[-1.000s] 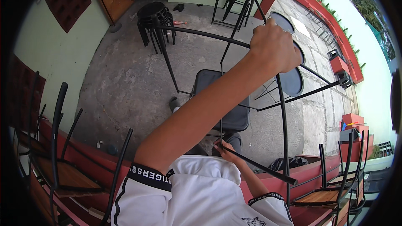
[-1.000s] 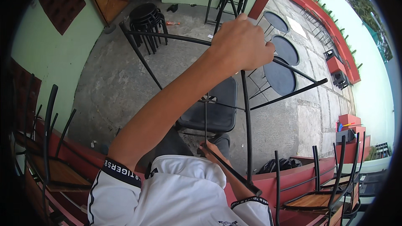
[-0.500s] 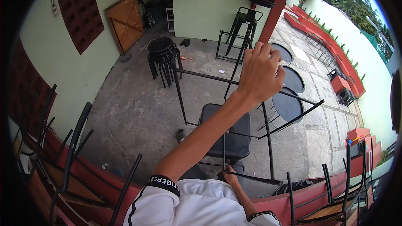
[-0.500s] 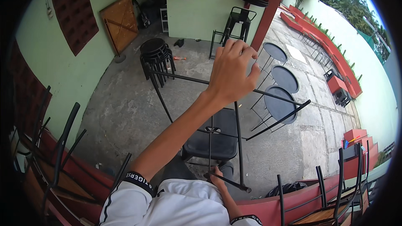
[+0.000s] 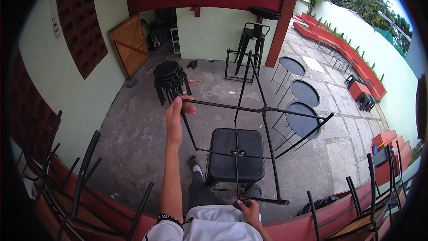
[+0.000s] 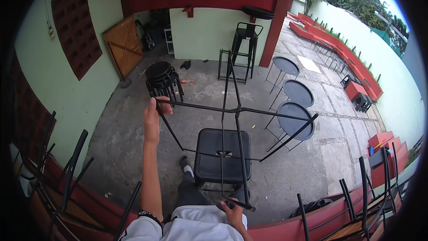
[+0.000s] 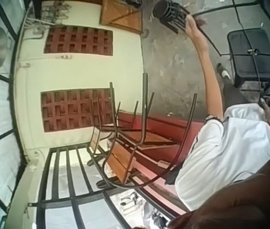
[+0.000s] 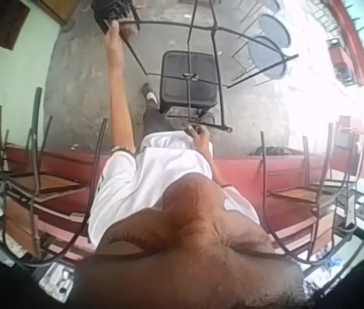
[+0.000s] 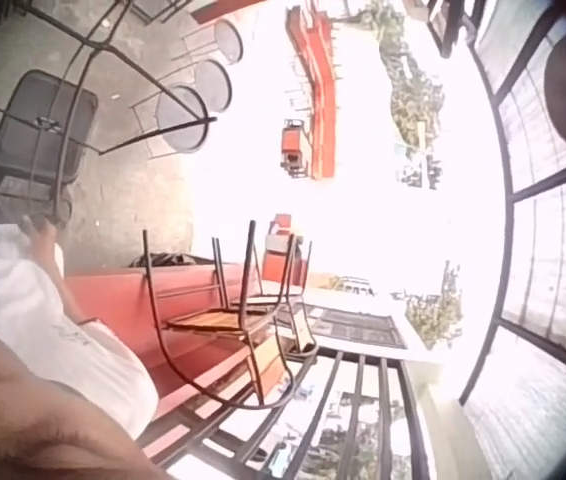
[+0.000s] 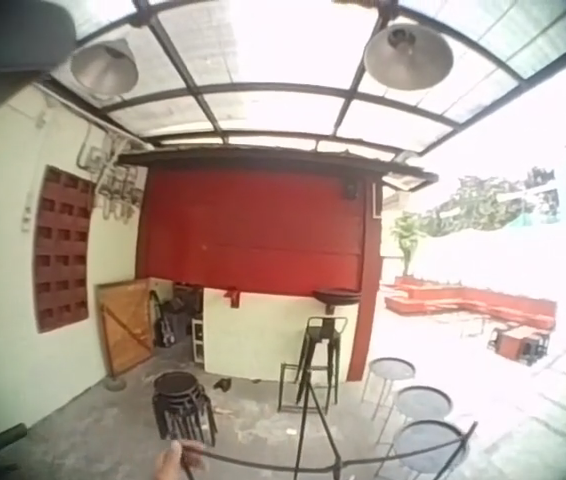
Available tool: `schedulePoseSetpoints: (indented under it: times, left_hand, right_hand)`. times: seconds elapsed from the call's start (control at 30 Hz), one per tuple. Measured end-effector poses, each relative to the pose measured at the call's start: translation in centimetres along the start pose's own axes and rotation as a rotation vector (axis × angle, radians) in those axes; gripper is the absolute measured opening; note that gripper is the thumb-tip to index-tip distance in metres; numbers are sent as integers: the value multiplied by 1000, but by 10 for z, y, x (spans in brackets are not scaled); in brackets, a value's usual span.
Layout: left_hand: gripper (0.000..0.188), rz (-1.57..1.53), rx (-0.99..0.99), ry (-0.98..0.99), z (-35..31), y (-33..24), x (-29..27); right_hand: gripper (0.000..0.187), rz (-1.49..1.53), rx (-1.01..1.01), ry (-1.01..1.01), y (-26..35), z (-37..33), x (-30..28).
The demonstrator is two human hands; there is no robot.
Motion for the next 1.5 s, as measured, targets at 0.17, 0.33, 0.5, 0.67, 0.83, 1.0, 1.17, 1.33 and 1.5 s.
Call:
schedulePoseSetpoints:
  times: [0.17,0.33,0.5,0.67,0.83,1.0,1.17,1.33,1.5]
  left_hand:
    - [43,-50,19,-58,-28,5,-3]
    - [45,-37,126,-21,-68,4,-8]
    - [48,-56,169,-40,-121,-20,3]
    - [54,30,97,100,-159,-32,32]
    - [48,-4,33,311,-196,-63,79]
    - [44,-31,45,341,-206,-65,100]
    - [39,-36,-34,471,-209,-41,92]
    - [33,29,-52,421,-214,-33,92]
    - [26,57,-48,412,-216,-32,90]
  right_hand:
    - [27,44,-161,-140,25,9,-5]
    - [18,-19,-167,-139,10,19,-8]
    - [9,69,-171,-344,-11,59,-32]
    - [11,58,-195,-546,-12,122,-85]
    - [15,-22,-245,-500,-19,171,-125]
    - [18,38,-198,-407,-15,186,-129]
    - [47,328,120,-474,-11,158,-113]
    - [35,852,138,42,-7,106,-83]
    - [37,961,352,346,82,64,-74]
Point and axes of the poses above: each hand's wrist, its own z-axis towards the middle knuckle, its own x-axis out of the palm, y = z × x, the point moved 2 cm from there along z, towards the middle knuckle, and after that the axes turned 2 degrees about x, right-handed, at the moved point
